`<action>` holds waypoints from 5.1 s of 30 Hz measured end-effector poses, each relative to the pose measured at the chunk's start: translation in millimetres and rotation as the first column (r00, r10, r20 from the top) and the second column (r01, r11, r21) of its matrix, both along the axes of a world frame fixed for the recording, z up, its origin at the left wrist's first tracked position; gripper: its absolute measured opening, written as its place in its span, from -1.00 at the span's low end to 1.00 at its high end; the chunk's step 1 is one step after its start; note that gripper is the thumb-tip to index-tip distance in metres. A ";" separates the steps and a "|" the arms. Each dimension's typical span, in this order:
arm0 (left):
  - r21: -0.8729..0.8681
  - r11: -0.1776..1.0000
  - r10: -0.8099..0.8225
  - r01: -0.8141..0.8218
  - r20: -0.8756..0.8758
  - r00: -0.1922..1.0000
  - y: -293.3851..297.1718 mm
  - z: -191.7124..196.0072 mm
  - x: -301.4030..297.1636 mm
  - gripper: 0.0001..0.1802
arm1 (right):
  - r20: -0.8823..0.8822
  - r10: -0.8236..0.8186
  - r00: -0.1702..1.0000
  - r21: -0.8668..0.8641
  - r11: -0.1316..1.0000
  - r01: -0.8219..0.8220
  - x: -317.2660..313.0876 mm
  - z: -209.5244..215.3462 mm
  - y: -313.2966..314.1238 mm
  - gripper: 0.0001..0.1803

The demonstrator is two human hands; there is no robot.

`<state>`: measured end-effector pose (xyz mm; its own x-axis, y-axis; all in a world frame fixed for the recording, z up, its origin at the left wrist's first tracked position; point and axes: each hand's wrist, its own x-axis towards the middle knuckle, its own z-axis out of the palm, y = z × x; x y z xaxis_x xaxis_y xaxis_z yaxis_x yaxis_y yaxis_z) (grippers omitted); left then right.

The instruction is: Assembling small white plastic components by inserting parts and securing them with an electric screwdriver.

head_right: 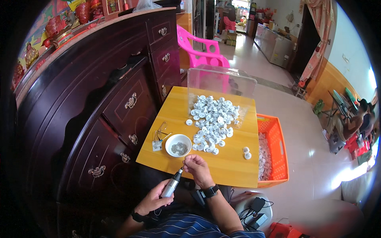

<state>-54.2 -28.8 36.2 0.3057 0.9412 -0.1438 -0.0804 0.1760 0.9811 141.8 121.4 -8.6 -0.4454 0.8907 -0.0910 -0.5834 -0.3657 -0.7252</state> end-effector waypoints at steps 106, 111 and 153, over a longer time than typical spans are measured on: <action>0.119 0.989 -0.039 0.085 -0.346 0.937 50.2 -33.9 76.1 -0.24 | 0.537 -0.484 0.691 0.386 0.869 0.309 77.0 -53.2 2.3 -0.74; 0.097 0.991 -0.052 0.091 -0.351 0.935 49.9 -29.1 76.5 -0.25 | 0.546 -0.508 0.666 0.397 0.857 0.328 76.4 -54.2 2.5 -0.75; -0.152 0.979 -0.146 0.133 -0.074 0.987 57.4 -23.1 74.2 -0.33 | 0.563 -0.489 0.666 0.411 0.865 0.287 79.7 -53.9 4.3 -0.78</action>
